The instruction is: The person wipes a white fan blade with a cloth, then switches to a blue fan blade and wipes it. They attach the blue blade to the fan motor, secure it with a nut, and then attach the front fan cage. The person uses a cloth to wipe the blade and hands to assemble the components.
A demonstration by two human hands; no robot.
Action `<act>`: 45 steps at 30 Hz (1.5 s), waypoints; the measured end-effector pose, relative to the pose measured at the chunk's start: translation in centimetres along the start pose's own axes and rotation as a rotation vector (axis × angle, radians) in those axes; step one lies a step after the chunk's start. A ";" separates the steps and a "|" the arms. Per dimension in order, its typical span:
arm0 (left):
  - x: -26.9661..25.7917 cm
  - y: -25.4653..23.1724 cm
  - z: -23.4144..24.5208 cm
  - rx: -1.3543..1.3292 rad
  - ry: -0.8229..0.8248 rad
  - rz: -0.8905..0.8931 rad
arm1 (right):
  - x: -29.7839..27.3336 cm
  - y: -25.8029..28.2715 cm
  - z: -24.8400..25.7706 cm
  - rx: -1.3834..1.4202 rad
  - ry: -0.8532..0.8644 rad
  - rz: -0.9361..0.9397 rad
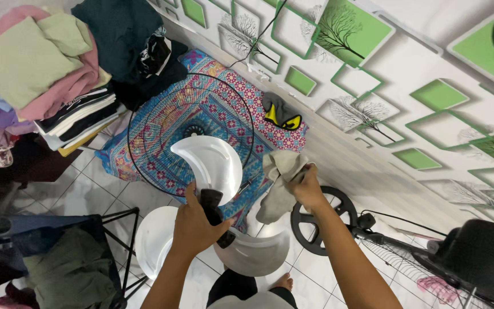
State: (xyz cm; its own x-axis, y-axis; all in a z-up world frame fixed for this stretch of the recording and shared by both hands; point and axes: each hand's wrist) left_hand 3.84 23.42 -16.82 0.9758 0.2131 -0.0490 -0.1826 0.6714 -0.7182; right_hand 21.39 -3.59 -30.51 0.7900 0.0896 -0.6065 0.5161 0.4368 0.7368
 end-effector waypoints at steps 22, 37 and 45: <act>8.5 4.0 -3.1 -0.152 0.125 0.180 | 27.2 -2.5 -5.1 0.199 -0.061 -0.084; 10.4 1.8 -3.3 -0.239 -0.035 0.062 | 4.3 11.8 2.8 0.536 -0.257 0.384; 10.2 -5.0 -0.7 -0.269 -0.026 0.206 | -19.9 15.3 7.9 0.266 -0.361 0.740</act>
State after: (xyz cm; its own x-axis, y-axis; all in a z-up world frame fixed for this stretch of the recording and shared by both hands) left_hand 14.78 21.70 -14.20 0.9178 0.3448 -0.1968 -0.3339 0.4019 -0.8526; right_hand 16.25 -5.78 -4.78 0.9869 -0.0415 0.1556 -0.1478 0.1502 0.9775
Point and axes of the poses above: each hand's wrist, its own x-axis towards the middle knuckle, its own z-axis out of the back of the hand, y = z × x, and after that the axes turned 11 degrees about -z, right-handed
